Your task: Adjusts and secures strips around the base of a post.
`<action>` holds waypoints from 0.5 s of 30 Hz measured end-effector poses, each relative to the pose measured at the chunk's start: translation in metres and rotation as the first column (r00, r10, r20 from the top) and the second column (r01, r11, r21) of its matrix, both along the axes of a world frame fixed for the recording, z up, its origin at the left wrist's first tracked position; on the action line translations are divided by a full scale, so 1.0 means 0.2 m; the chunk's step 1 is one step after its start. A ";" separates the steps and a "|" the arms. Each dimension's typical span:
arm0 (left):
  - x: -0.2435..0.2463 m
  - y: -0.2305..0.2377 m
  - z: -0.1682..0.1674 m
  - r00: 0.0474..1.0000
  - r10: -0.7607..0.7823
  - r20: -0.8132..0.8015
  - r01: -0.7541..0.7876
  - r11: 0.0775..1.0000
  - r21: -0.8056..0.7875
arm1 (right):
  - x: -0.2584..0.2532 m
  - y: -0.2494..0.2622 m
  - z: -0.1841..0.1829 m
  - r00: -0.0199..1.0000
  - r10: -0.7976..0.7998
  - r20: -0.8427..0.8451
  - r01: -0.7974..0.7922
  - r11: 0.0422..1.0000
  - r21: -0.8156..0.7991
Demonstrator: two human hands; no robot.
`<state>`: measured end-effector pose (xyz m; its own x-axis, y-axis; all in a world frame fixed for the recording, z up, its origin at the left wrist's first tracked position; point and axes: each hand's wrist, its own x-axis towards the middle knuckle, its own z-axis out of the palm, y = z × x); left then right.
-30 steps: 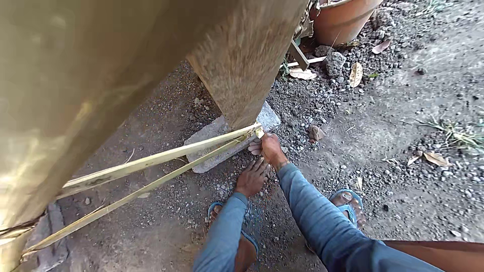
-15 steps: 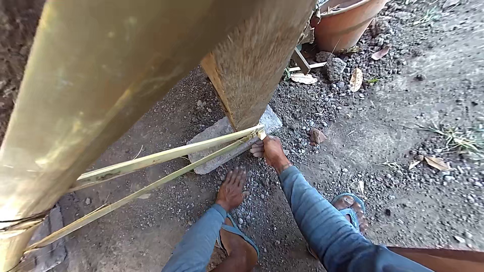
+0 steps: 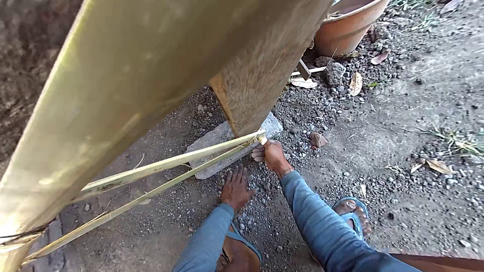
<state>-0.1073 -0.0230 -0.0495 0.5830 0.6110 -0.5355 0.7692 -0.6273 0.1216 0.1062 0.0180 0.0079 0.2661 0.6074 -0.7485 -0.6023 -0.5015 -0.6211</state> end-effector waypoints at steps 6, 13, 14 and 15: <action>0.26 -0.06 0.08 0.977 0.195 -0.086 -0.200 0.978 -0.052 | 0.00 -0.01 0.00 1.000 0.007 0.002 -0.007 1.000 -0.013; 0.39 0.05 0.03 0.985 -0.163 0.052 0.165 0.986 -0.023 | 0.01 -0.01 0.00 1.000 0.012 -0.008 -0.012 1.000 -0.003; 0.37 0.09 0.03 0.989 -0.138 0.049 0.139 0.990 -0.013 | 0.02 -0.01 0.00 1.000 0.012 -0.012 -0.012 1.000 -0.003; 0.34 0.10 0.02 0.992 -0.107 0.061 0.107 0.994 0.016 | 0.02 -0.01 0.00 1.000 0.010 -0.017 -0.010 1.000 -0.009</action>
